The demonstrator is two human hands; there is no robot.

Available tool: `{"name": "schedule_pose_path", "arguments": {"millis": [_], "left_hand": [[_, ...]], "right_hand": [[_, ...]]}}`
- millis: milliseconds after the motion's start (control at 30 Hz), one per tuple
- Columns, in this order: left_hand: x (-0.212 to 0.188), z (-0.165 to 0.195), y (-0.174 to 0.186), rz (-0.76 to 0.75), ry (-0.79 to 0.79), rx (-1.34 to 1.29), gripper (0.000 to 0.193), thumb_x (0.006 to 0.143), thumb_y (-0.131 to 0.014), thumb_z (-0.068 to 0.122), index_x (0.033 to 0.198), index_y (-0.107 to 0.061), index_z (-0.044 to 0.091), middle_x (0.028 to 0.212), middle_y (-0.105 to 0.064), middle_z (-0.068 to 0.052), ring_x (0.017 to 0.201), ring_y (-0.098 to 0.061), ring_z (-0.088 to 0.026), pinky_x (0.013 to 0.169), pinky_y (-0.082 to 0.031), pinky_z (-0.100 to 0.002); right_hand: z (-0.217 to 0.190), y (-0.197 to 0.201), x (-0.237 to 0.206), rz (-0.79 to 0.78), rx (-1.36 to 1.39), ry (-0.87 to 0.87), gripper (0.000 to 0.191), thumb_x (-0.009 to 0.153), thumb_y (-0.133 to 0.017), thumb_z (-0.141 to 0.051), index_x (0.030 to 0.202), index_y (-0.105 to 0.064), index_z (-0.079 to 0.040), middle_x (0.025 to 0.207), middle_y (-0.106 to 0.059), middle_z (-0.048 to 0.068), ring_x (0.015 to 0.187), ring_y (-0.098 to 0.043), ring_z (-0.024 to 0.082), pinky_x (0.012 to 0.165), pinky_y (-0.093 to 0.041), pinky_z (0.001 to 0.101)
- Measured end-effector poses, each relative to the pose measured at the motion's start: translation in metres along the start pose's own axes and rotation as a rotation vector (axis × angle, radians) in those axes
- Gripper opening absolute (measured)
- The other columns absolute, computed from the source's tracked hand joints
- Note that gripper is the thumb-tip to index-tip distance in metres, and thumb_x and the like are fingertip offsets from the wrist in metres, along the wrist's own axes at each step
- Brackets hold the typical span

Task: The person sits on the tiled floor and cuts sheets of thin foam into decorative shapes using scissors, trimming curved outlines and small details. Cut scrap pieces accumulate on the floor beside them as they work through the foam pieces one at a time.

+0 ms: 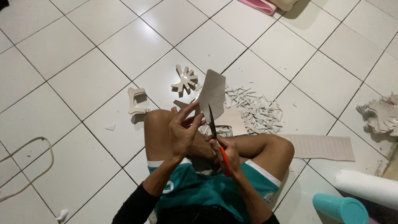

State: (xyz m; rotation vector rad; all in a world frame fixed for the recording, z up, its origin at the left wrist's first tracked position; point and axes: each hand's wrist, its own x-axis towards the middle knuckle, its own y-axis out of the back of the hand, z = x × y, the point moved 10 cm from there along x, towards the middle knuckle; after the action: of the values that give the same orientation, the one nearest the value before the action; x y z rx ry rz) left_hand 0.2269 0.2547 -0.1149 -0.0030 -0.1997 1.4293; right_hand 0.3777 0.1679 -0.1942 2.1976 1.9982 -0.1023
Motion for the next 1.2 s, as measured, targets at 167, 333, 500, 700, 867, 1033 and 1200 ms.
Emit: {"name": "schedule_pose_path", "arguments": {"millis": [167,333,500,700,867,1033,1200], "left_hand": [[-0.007,0.002,-0.003,-0.001,0.044,-0.034,0.045,0.095,-0.070,0.005,0.139,-0.060,0.003,0.126,-0.072,-0.016,0.098,-0.078,-0.022,0.084,-0.067,-0.028],[-0.021,0.088,-0.009,0.033,-0.663,0.576,0.078,0.083,-0.080,0.009,0.147,-0.039,-0.005,0.126,-0.056,-0.034,0.112,-0.064,-0.044,0.095,-0.057,-0.044],[0.018,0.092,-0.008,-0.133,-0.513,0.969,0.086,0.086,-0.080,0.024,0.152,-0.033,-0.003,0.121,-0.068,-0.026,0.102,-0.070,-0.038,0.080,-0.061,-0.043],[0.045,0.056,-0.027,-0.522,-0.149,0.715,0.049,0.094,-0.072,0.020,0.139,-0.060,0.005,0.103,-0.079,-0.016,0.086,-0.079,-0.026,0.074,-0.065,-0.037],[0.031,0.043,-0.039,-0.540,-0.079,0.595,0.047,0.093,-0.071,0.019,0.137,-0.061,0.008,0.100,-0.079,-0.014,0.084,-0.081,-0.023,0.073,-0.067,-0.035],[0.033,0.037,-0.041,-0.532,-0.043,0.610,0.047,0.093,-0.073,0.018,0.138,-0.062,0.010,0.101,-0.080,-0.013,0.083,-0.081,-0.022,0.072,-0.067,-0.033],[0.034,0.028,-0.040,-0.532,0.029,0.579,0.048,0.092,-0.071,0.019,0.139,-0.062,0.013,0.100,-0.080,-0.011,0.084,-0.080,-0.020,0.071,-0.068,-0.032]], "right_hand": [[0.000,0.004,-0.009,0.064,-0.094,-0.009,0.044,0.097,-0.066,-0.042,0.081,-0.070,-0.001,0.052,-0.049,-0.003,0.043,-0.046,0.007,0.040,-0.034,0.0254],[-0.006,0.011,-0.012,0.092,-0.179,0.026,0.037,0.094,-0.069,-0.038,0.085,-0.074,-0.002,0.051,-0.051,0.000,0.046,-0.047,0.008,0.043,-0.036,0.0280],[-0.032,0.014,-0.017,0.041,-0.305,0.238,0.034,0.093,-0.069,-0.034,0.091,-0.074,0.000,0.058,-0.063,0.000,0.052,-0.059,0.009,0.050,-0.046,0.0283],[-0.008,0.013,-0.026,-0.091,-0.068,-0.008,0.033,0.093,-0.064,-0.034,0.100,-0.074,-0.003,0.055,-0.055,0.003,0.049,-0.051,0.012,0.047,-0.041,0.0280],[0.007,0.007,-0.019,-0.197,0.188,-0.117,0.038,0.097,-0.062,-0.034,0.085,-0.064,0.001,0.069,-0.061,0.003,0.060,-0.060,0.010,0.056,-0.050,0.0240],[-0.001,0.010,-0.015,-0.236,0.189,-0.076,0.034,0.097,-0.059,-0.032,0.082,-0.063,-0.002,0.070,-0.058,0.003,0.060,-0.056,0.009,0.056,-0.046,0.0228],[-0.005,0.008,-0.014,-0.275,0.150,-0.098,0.043,0.097,-0.056,-0.034,0.064,-0.056,-0.006,0.057,-0.057,0.005,0.051,-0.055,0.013,0.050,-0.042,0.0254]]}}
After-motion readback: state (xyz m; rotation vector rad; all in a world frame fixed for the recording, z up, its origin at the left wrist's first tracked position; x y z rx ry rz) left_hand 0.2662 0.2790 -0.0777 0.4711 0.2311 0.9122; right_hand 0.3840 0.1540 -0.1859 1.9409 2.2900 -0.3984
